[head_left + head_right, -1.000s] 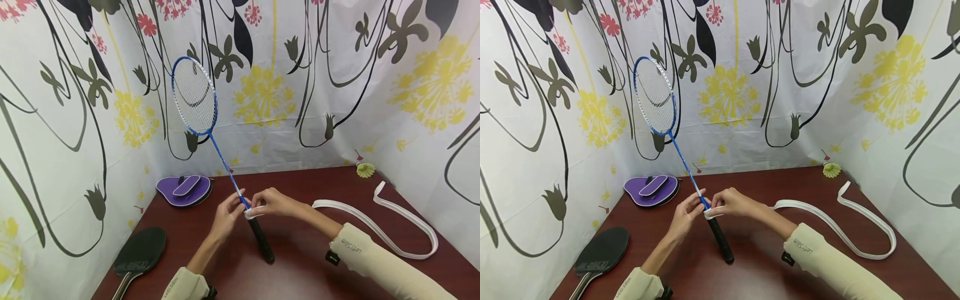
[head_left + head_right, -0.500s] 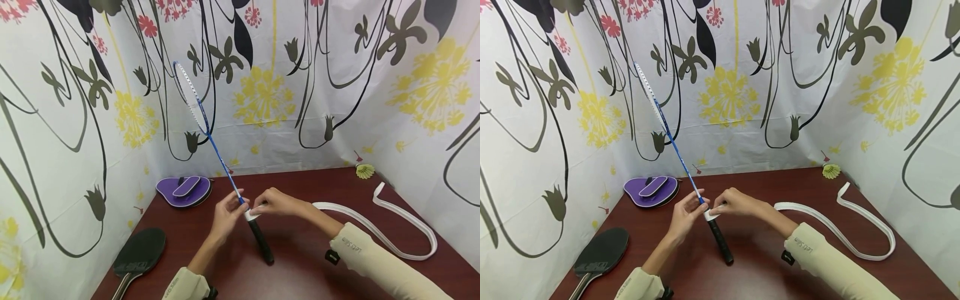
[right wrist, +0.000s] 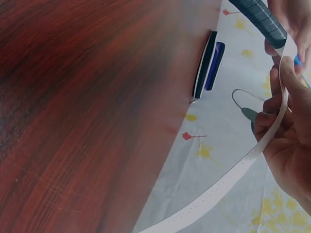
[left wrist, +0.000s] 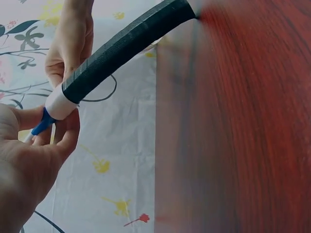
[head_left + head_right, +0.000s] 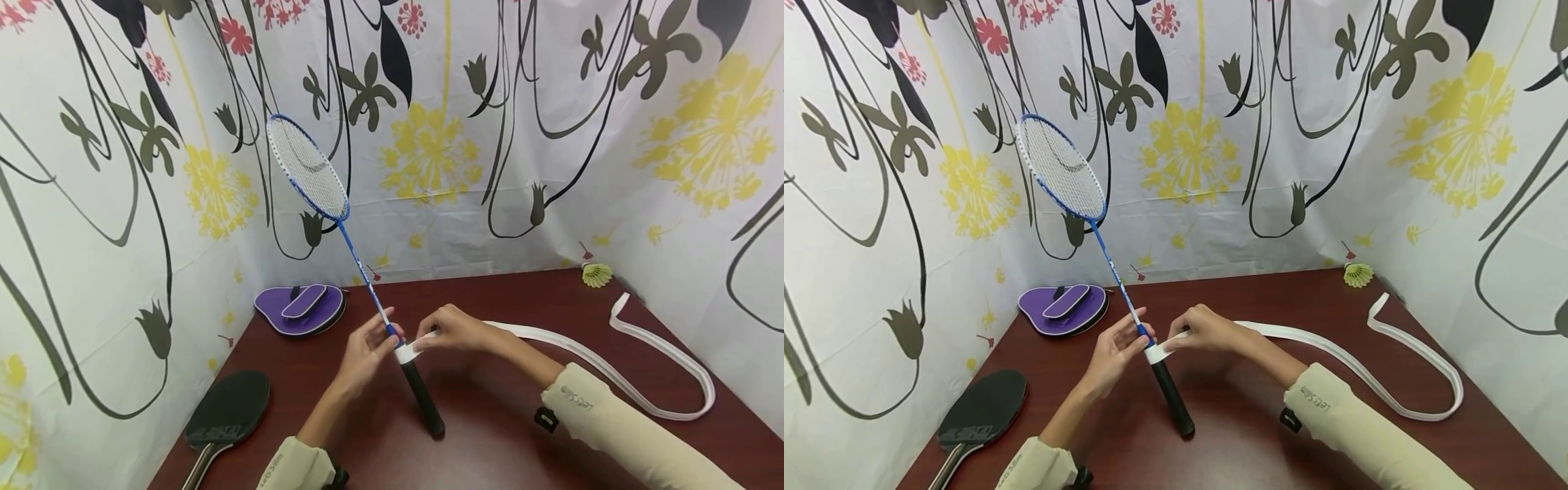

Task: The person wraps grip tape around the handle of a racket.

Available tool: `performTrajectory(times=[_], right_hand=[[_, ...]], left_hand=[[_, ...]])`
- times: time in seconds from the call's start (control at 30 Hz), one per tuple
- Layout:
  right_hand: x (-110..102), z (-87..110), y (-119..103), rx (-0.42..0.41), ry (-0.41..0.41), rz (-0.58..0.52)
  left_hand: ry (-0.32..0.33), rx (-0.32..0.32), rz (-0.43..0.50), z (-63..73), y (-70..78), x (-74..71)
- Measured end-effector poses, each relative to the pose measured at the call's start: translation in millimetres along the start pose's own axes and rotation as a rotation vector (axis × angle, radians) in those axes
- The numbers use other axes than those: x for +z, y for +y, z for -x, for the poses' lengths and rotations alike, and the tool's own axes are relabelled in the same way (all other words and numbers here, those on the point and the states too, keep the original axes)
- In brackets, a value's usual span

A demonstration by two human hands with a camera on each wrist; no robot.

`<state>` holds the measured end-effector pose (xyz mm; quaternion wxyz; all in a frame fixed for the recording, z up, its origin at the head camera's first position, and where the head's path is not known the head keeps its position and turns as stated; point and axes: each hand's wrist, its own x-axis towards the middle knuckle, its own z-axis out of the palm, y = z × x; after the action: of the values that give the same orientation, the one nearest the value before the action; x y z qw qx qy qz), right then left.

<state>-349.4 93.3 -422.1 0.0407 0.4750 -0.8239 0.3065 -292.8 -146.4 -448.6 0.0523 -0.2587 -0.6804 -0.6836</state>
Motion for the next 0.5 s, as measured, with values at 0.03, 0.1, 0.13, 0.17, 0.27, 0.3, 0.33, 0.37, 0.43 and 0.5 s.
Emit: performTrajectory(times=[0.03, 0.1, 0.13, 0.17, 0.27, 0.3, 0.33, 0.37, 0.43, 0.5], right_hand=[[0.1, -0.1, -0.7, 0.002, -0.001, 0.001], [0.4, -0.4, -1.4, 0.008, -0.004, -0.006], [0.3, -0.5, -1.9, 0.015, -0.006, -0.013], [0.2, -0.6, -2.4, 0.021, -0.012, -0.026], [0.2, -0.4, -3.6, 0.028, -0.043, -0.077], [0.2, -0.3, -4.0, 0.027, -0.058, -0.094], [0.0, -0.2, -4.6, 0.028, -0.073, -0.107], [0.1, -0.1, -4.8, 0.023, -0.09, -0.12], [0.2, -0.2, -5.0, 0.016, -0.12, -0.137], [0.2, -0.3, -4.9, 0.009, -0.146, -0.147]], left_hand=[[-0.017, 0.005, 0.009, 0.1, 0.6, -0.5], [-0.052, 0.017, 0.027, 0.0, 2.1, -1.2], [-0.069, 0.017, 0.042, -0.1, 3.1, -1.5], [-0.083, 0.02, 0.048, -0.4, 3.9, -1.8], [-0.116, 0.021, 0.078, -1.4, 4.5, -2.6], [-0.12, 0.014, 0.087, -1.5, 4.5, -2.9], [-0.125, 0.016, 0.092, -1.3, 4.3, -3.3], [-0.128, 0.017, 0.098, -1.3, 3.4, -3.7], [-0.137, 0.021, 0.11, -1.0, 1.8, -4.6], [-0.144, 0.022, 0.124, -0.4, 0.3, -5.4]])
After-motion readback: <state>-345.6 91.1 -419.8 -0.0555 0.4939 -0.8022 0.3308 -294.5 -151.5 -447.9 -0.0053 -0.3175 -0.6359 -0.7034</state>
